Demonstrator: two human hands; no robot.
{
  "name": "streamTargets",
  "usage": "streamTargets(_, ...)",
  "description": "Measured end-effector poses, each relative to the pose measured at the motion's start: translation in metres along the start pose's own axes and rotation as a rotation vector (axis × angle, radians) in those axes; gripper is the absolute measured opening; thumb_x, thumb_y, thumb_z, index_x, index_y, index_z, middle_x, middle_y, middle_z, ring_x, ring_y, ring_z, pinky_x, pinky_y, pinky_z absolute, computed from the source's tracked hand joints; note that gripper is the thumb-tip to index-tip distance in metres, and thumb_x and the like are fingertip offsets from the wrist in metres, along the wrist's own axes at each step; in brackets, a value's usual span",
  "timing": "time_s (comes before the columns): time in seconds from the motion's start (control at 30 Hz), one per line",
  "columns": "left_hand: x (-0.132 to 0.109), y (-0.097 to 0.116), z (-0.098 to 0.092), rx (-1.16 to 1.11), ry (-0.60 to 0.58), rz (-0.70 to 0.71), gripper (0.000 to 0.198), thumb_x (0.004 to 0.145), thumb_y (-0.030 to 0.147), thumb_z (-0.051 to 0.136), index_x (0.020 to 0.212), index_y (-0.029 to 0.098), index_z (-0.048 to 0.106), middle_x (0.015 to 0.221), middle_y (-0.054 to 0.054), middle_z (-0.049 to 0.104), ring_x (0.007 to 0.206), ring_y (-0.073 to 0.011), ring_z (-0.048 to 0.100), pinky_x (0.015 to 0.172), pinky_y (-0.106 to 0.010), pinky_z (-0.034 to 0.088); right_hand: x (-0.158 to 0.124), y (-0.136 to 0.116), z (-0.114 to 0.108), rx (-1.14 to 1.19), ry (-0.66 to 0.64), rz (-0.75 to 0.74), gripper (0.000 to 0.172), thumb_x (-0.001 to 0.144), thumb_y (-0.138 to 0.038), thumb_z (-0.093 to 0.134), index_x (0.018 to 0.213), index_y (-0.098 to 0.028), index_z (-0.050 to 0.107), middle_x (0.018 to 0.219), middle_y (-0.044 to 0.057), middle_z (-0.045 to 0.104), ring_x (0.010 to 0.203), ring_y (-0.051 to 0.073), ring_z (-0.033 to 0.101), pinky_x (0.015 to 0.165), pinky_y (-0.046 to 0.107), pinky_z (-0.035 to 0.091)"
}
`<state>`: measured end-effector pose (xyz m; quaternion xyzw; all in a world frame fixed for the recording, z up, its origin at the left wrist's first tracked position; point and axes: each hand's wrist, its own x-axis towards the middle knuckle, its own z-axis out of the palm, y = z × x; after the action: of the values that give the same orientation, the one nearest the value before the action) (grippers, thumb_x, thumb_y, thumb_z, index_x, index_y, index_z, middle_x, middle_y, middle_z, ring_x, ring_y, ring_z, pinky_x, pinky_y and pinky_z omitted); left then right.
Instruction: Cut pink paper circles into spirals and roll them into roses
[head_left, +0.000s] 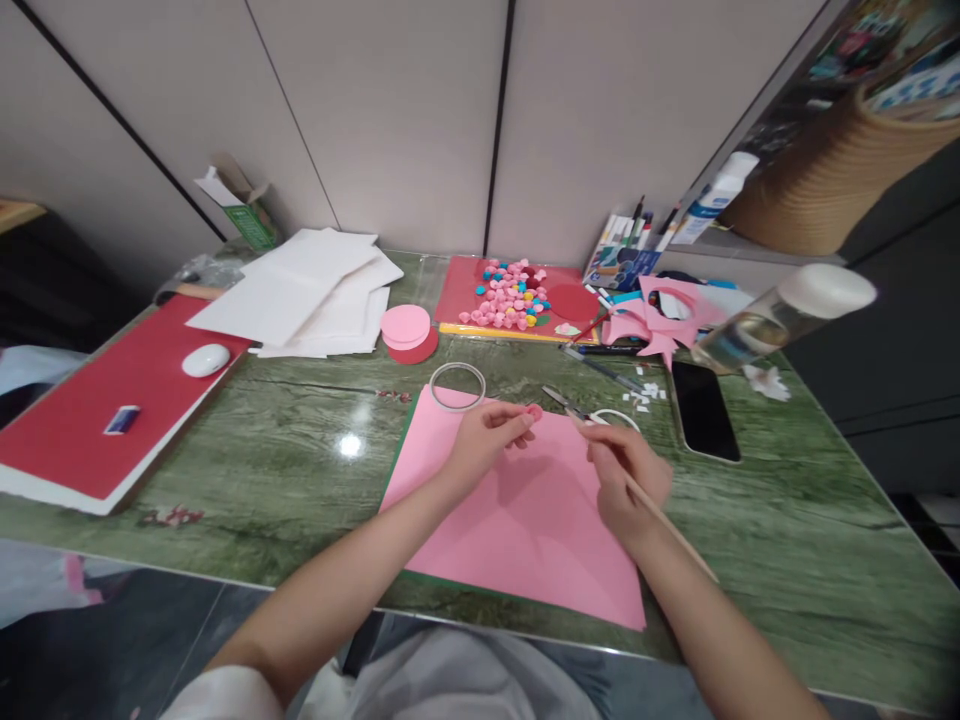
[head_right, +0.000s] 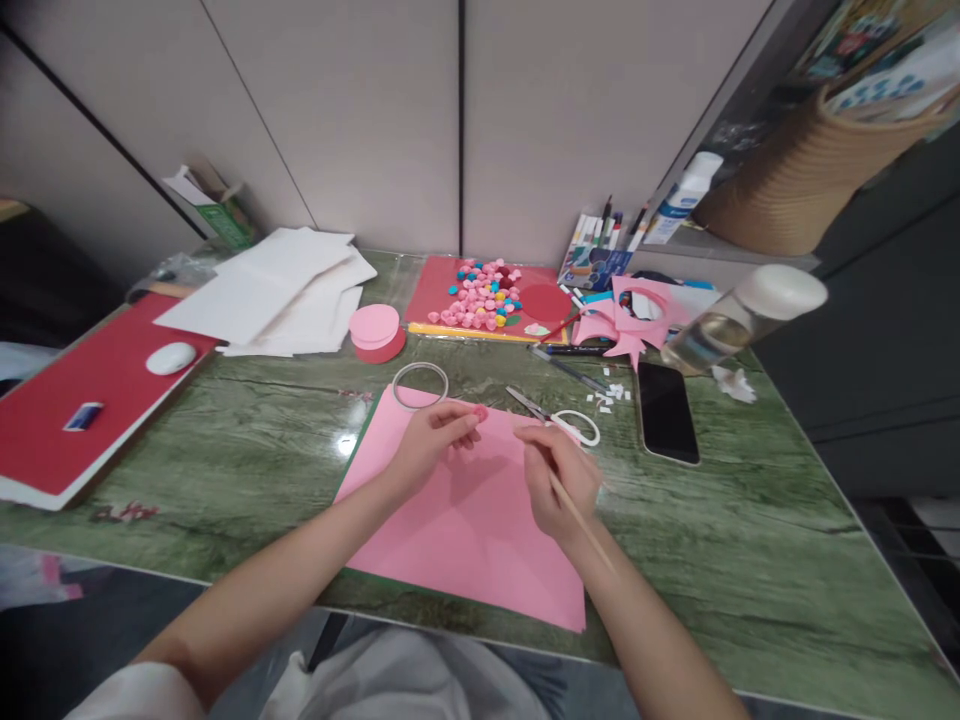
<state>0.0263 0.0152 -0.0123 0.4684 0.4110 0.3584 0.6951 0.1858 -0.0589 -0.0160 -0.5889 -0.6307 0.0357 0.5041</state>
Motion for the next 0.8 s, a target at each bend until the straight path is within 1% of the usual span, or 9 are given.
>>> streamTargets(0.07, 0.000, -0.001, 0.002, 0.002, 0.003, 0.021, 0.030, 0.065, 0.038, 0.067, 0.079, 0.011, 0.065, 0.061, -0.003, 0.061, 0.055, -0.0097, 0.054, 0.054, -0.021, 0.042, -0.003, -0.002, 0.001, -0.023, 0.013, -0.079, 0.010, 0.077, -0.019, 0.050, 0.082, -0.021, 0.058, 0.063, -0.002, 0.059, 0.051, 0.010, 0.051, 0.049, 0.023, 0.040)
streamTargets(0.13, 0.000, -0.003, 0.004, 0.000, 0.014, 0.039, 0.029, 0.063, 0.036, 0.068, 0.078, 0.011, 0.065, 0.062, -0.003, 0.061, 0.056, -0.0104, 0.055, 0.055, -0.022, 0.044, -0.003, -0.004, 0.002, -0.053, -0.026, -0.162, 0.008, 0.074, -0.016, 0.052, 0.079, -0.021, 0.057, 0.061, -0.004, 0.058, 0.047, 0.009, 0.050, 0.047, 0.021, 0.039)
streamTargets(0.2, 0.001, -0.004, 0.005, 0.003, 0.023, 0.053, 0.028, 0.063, 0.036, 0.069, 0.077, 0.011, 0.065, 0.062, -0.003, 0.061, 0.057, -0.0107, 0.055, 0.055, -0.023, 0.045, -0.002, -0.006, 0.002, -0.082, -0.065, -0.205, 0.009, 0.074, -0.015, 0.051, 0.079, -0.021, 0.056, 0.060, -0.004, 0.058, 0.045, 0.008, 0.049, 0.047, 0.021, 0.039)
streamTargets(0.43, 0.001, -0.009, 0.005, 0.050, 0.015, 0.077, 0.026, 0.064, 0.035, 0.068, 0.077, 0.012, 0.065, 0.061, -0.002, 0.060, 0.057, -0.0103, 0.055, 0.054, -0.022, 0.045, 0.000, -0.009, 0.003, -0.129, -0.120, -0.198, 0.007, 0.075, -0.016, 0.049, 0.076, -0.020, 0.055, 0.055, -0.005, 0.056, 0.044, 0.008, 0.050, 0.049, 0.020, 0.040)
streamTargets(0.8, 0.002, -0.011, 0.005, 0.072, 0.003, 0.104, 0.024, 0.065, 0.032, 0.067, 0.079, 0.013, 0.065, 0.063, -0.002, 0.061, 0.057, -0.0094, 0.055, 0.054, -0.021, 0.045, 0.002, -0.012, 0.003, -0.143, -0.137, -0.170, 0.008, 0.075, -0.016, 0.048, 0.075, -0.020, 0.056, 0.053, -0.005, 0.055, 0.045, 0.008, 0.050, 0.049, 0.020, 0.038)
